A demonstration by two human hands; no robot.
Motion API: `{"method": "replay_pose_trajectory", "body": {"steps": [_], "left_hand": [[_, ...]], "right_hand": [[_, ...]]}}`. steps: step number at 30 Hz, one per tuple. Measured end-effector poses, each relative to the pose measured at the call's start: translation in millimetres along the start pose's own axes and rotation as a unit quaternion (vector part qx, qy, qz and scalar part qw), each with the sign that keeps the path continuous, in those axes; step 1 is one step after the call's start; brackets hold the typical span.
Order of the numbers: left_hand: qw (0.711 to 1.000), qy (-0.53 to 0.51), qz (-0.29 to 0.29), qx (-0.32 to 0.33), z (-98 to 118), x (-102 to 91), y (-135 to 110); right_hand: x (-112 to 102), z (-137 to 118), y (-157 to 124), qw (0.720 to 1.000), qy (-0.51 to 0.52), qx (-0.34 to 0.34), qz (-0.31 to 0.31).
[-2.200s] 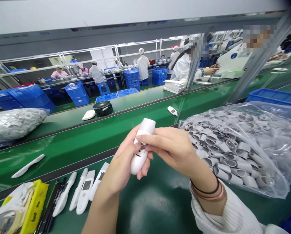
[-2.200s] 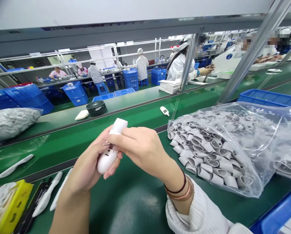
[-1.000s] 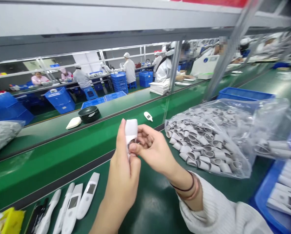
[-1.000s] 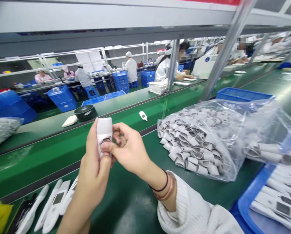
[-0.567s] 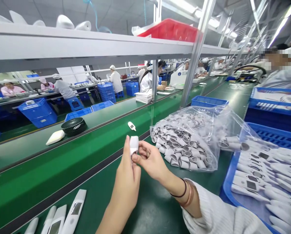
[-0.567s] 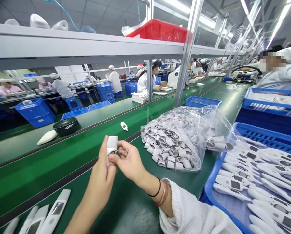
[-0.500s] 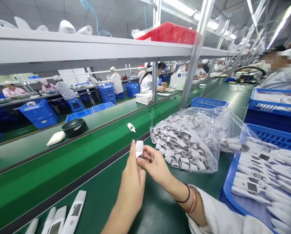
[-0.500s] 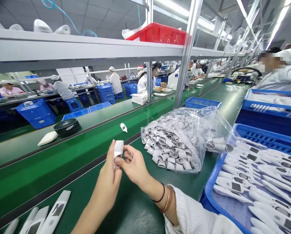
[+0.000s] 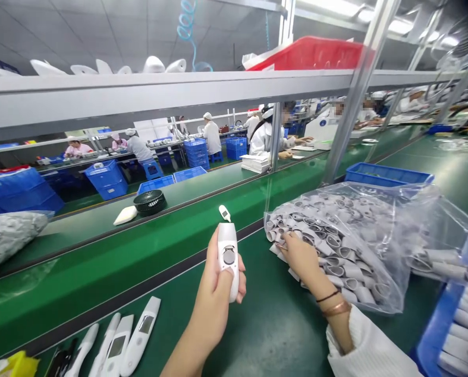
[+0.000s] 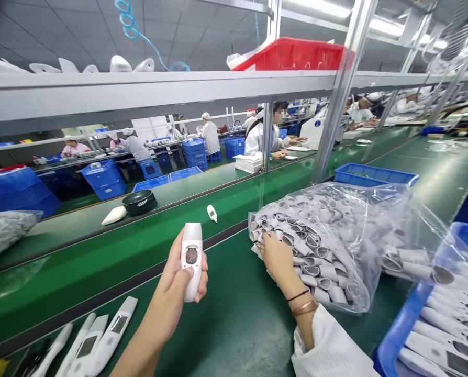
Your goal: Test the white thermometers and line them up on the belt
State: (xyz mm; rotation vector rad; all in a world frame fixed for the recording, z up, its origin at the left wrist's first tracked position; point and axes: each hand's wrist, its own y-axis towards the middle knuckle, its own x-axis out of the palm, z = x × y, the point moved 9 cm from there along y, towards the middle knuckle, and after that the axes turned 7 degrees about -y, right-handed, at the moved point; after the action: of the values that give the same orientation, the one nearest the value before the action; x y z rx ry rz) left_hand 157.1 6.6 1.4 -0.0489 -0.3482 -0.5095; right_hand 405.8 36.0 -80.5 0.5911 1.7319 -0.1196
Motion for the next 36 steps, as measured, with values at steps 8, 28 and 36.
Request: {"method": "replay_pose_trajectory", "body": {"steps": [8,28,36], "left_hand": [[0.946,0.312,0.048,0.073,1,-12.0,5],[0.628,0.746,0.219,-0.023,-45,-166.9,180],[0.692,0.721,0.017,-0.019,-72,-126.3,245]], "right_hand": [[27,-14,-6,0.986,-0.135,-0.087,-0.040],[-3,-28,-17,0.972,0.022,-0.193,0.131],[-14,-20,-20,0.959,0.138,-0.207,0.134]]}}
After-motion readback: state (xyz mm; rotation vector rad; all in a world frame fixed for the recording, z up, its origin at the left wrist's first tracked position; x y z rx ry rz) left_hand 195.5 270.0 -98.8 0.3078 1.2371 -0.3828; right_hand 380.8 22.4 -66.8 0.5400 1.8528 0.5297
